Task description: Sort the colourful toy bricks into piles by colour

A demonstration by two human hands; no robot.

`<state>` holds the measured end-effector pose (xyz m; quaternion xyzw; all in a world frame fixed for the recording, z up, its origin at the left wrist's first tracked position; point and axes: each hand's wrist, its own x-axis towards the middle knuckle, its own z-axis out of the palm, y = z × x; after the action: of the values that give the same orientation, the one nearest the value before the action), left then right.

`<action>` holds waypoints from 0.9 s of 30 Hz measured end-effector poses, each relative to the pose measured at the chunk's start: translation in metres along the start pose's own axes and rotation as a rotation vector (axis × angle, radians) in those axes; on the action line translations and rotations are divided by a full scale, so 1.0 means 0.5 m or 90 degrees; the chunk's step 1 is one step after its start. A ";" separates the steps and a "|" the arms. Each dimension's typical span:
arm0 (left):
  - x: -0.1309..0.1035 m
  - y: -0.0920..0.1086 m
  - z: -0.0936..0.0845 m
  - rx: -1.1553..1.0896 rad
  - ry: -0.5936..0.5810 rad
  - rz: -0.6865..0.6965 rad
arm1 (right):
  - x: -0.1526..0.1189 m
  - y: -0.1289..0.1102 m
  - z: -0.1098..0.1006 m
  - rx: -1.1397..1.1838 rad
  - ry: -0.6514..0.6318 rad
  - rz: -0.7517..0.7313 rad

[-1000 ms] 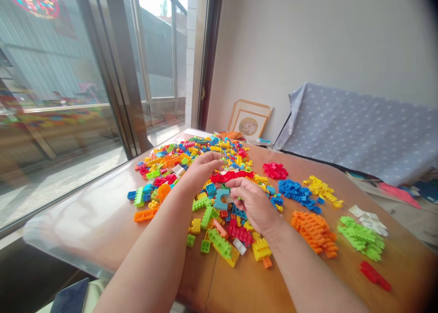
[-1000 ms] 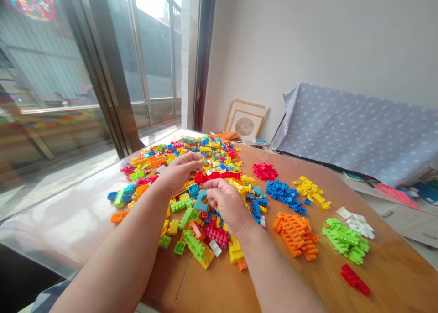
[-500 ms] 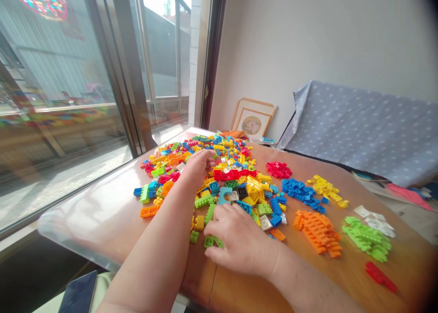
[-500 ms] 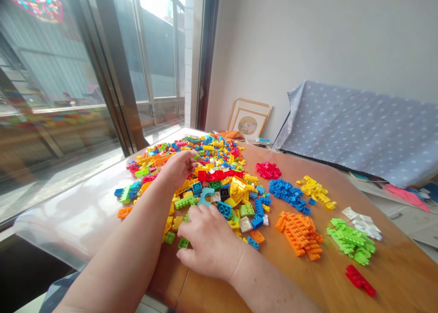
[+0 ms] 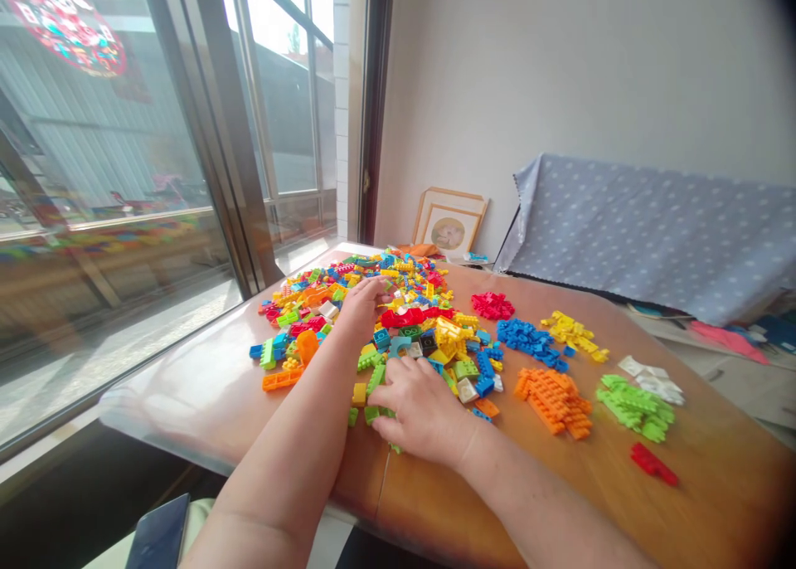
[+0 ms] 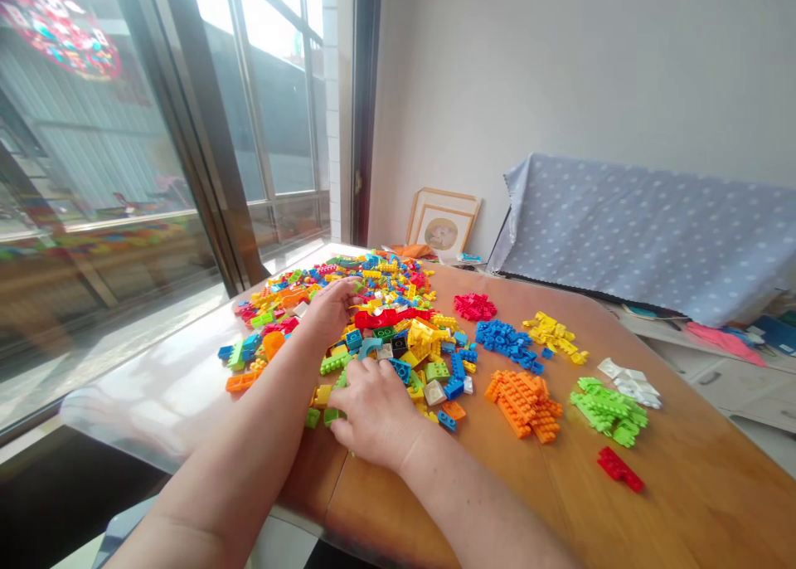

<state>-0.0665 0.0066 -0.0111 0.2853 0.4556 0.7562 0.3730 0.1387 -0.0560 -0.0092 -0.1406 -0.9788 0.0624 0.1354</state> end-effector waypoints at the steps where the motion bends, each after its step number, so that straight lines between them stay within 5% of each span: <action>1: 0.002 -0.001 0.003 -0.008 0.011 0.002 | -0.002 0.004 -0.001 0.039 0.041 0.046; 3: 0.005 0.001 0.008 -0.021 0.029 0.006 | -0.005 0.016 -0.005 0.187 0.134 0.165; 6: 0.006 0.011 0.009 -0.030 0.037 0.009 | -0.017 0.037 -0.018 0.595 0.243 0.318; 9: -0.004 0.019 -0.002 -0.022 0.036 0.006 | -0.033 0.048 -0.032 1.001 0.275 0.353; 12: -0.021 0.021 -0.020 -0.001 0.029 0.000 | -0.043 0.044 -0.037 1.115 0.255 0.336; 15: -0.042 0.018 -0.039 0.031 0.013 -0.005 | -0.041 0.020 -0.031 0.910 0.213 0.326; 22: -0.081 0.018 -0.078 0.093 -0.005 -0.002 | -0.014 -0.086 -0.006 0.050 0.009 0.127; 27: -0.096 0.025 -0.093 0.122 -0.011 0.000 | 0.019 -0.127 0.017 -0.120 -0.103 0.077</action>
<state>-0.0793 -0.0592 -0.0236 0.3259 0.5229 0.7066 0.3480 0.1110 -0.1142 -0.0050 -0.2058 -0.9778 -0.0105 0.0382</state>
